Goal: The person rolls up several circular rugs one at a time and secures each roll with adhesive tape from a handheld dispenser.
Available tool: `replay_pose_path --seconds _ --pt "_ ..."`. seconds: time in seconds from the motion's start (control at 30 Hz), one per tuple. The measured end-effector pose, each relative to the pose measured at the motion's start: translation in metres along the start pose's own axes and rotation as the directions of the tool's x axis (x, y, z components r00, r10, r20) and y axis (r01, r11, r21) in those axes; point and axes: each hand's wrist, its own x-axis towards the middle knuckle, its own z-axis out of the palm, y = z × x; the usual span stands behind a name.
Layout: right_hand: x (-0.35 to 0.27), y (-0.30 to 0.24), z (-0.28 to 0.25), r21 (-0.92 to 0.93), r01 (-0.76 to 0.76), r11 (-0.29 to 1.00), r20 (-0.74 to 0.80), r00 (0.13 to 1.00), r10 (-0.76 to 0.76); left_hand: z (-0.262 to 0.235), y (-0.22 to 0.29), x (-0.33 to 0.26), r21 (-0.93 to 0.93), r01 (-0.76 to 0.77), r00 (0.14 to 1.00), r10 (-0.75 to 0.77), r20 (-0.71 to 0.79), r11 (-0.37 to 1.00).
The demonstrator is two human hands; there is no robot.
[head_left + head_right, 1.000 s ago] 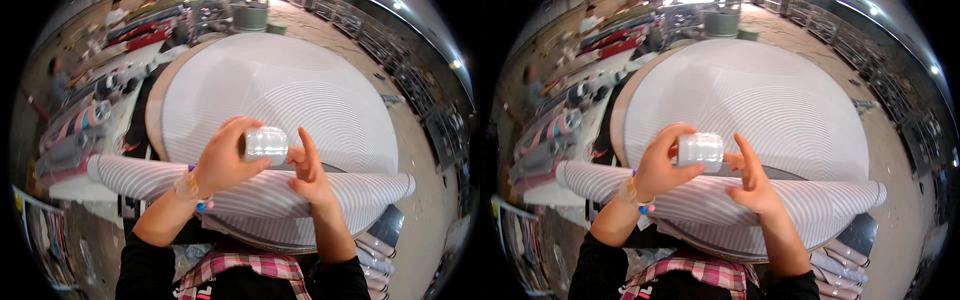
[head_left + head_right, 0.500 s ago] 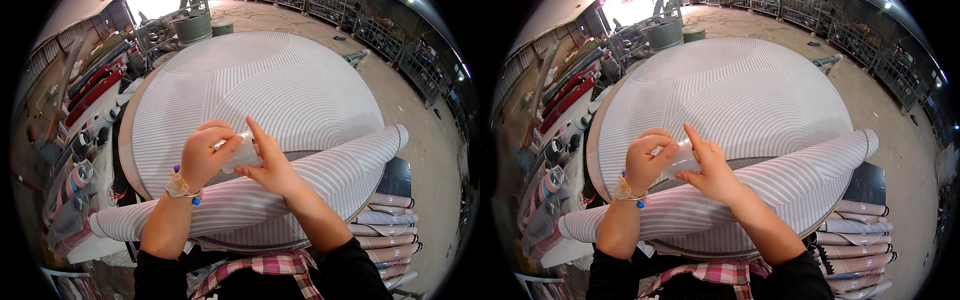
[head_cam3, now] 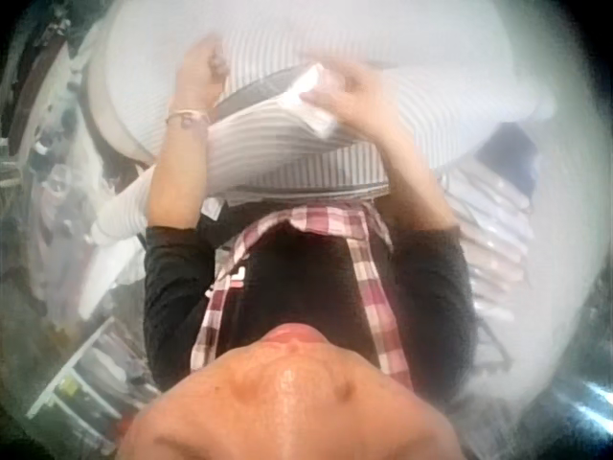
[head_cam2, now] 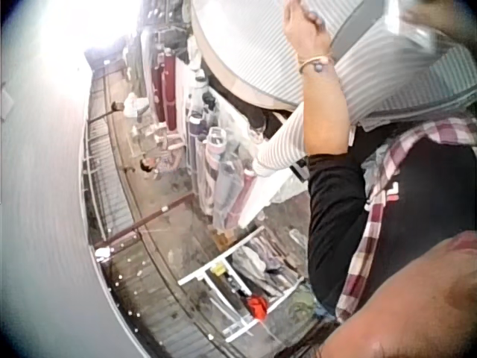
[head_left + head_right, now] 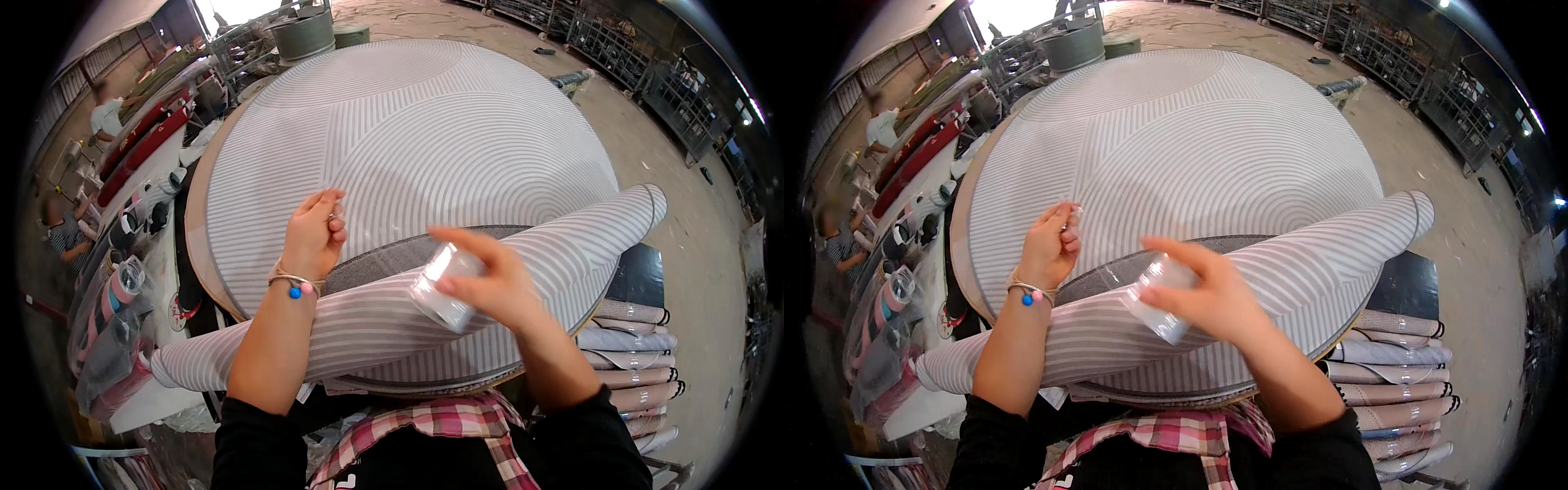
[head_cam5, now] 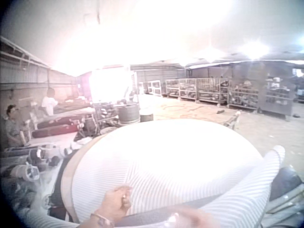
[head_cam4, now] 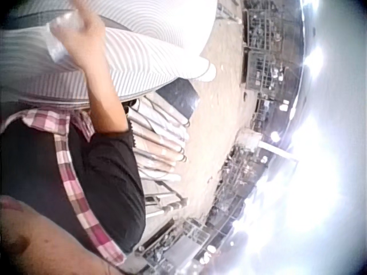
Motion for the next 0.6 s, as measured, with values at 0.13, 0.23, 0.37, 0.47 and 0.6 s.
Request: replay_pose_path --seconds 0.13,0.23,0.37,0.47,0.6 --pt "-0.064 0.003 -0.023 -0.583 0.066 0.81 0.203 0.977 0.067 -0.003 -0.021 -0.005 0.141 0.21 0.974 -0.195 -0.115 0.967" --pt "-0.098 0.02 -0.006 -0.75 0.037 0.661 0.113 0.991 0.073 0.007 -0.033 -0.015 0.605 0.333 0.893 -0.447 0.043 0.723" --pt "-0.115 0.045 0.002 -0.808 0.078 0.584 0.122 0.992 0.037 0.048 -0.006 -0.039 0.985 0.088 0.803 -0.596 0.017 0.146" --pt "-0.112 0.041 0.012 -0.85 0.056 0.524 0.132 0.985 0.109 0.045 -0.005 -0.042 0.996 0.021 0.822 -0.569 0.033 0.089" --pt "-0.065 0.03 0.019 -0.866 -0.02 0.499 0.026 0.996 0.085 0.073 0.016 -0.048 0.924 -0.049 0.949 -0.305 -0.075 -0.379"
